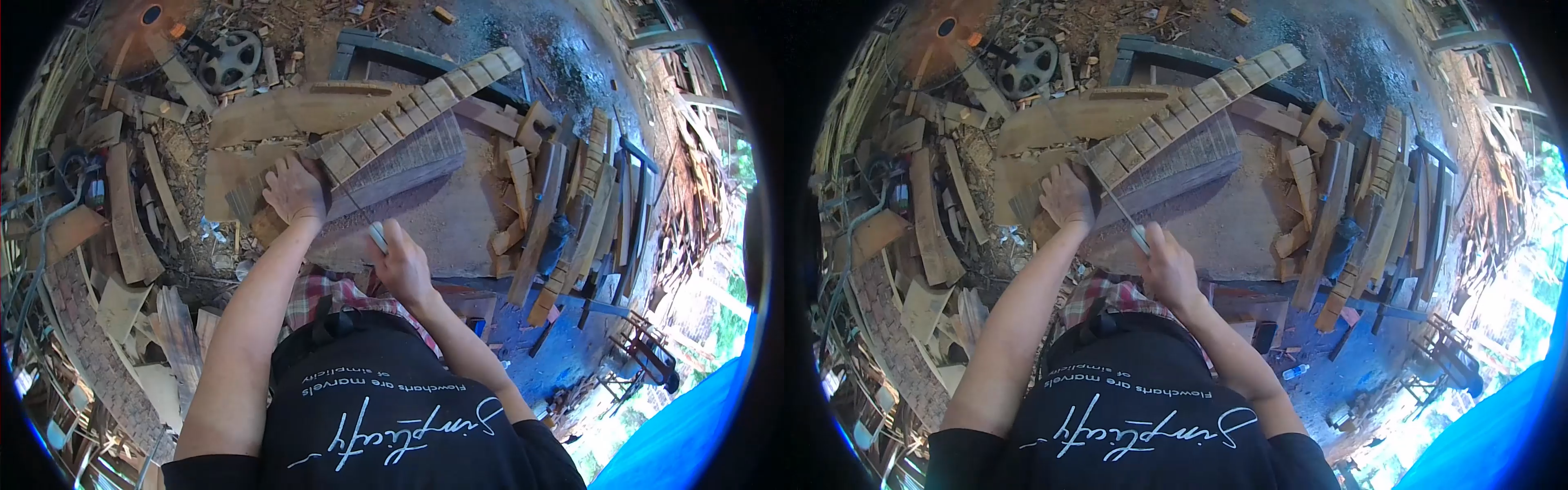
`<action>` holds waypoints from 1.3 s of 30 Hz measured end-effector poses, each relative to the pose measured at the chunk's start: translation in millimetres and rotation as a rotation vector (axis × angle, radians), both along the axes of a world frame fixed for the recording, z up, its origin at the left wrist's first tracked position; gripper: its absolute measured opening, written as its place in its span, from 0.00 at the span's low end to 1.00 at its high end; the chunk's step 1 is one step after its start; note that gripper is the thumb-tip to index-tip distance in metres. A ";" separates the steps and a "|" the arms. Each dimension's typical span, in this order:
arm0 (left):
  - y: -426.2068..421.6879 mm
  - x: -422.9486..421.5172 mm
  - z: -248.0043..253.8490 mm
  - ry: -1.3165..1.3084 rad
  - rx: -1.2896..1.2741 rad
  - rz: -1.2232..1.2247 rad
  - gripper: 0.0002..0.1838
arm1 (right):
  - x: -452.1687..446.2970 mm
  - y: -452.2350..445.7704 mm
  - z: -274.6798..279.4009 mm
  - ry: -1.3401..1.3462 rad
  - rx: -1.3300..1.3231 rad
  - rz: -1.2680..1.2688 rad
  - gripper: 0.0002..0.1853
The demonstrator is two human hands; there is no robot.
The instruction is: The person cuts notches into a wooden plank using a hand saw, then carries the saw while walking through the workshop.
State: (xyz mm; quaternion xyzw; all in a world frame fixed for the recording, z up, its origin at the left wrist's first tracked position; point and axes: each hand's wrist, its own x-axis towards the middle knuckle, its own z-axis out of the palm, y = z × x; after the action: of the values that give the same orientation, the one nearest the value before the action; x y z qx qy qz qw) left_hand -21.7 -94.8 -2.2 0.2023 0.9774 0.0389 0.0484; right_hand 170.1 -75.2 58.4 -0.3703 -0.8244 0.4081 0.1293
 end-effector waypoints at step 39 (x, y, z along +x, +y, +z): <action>-3.1 -2.9 -8.8 0.011 0.000 -0.015 0.13 | -13.8 5.5 1.8 -0.008 0.037 -0.021 0.12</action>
State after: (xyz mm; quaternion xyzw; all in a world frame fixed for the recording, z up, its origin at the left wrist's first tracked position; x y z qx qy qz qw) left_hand -24.6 -97.9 -10.9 0.2097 0.9761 0.0376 0.0432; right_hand 156.2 -69.7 60.2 -0.3782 -0.8283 0.3900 0.1370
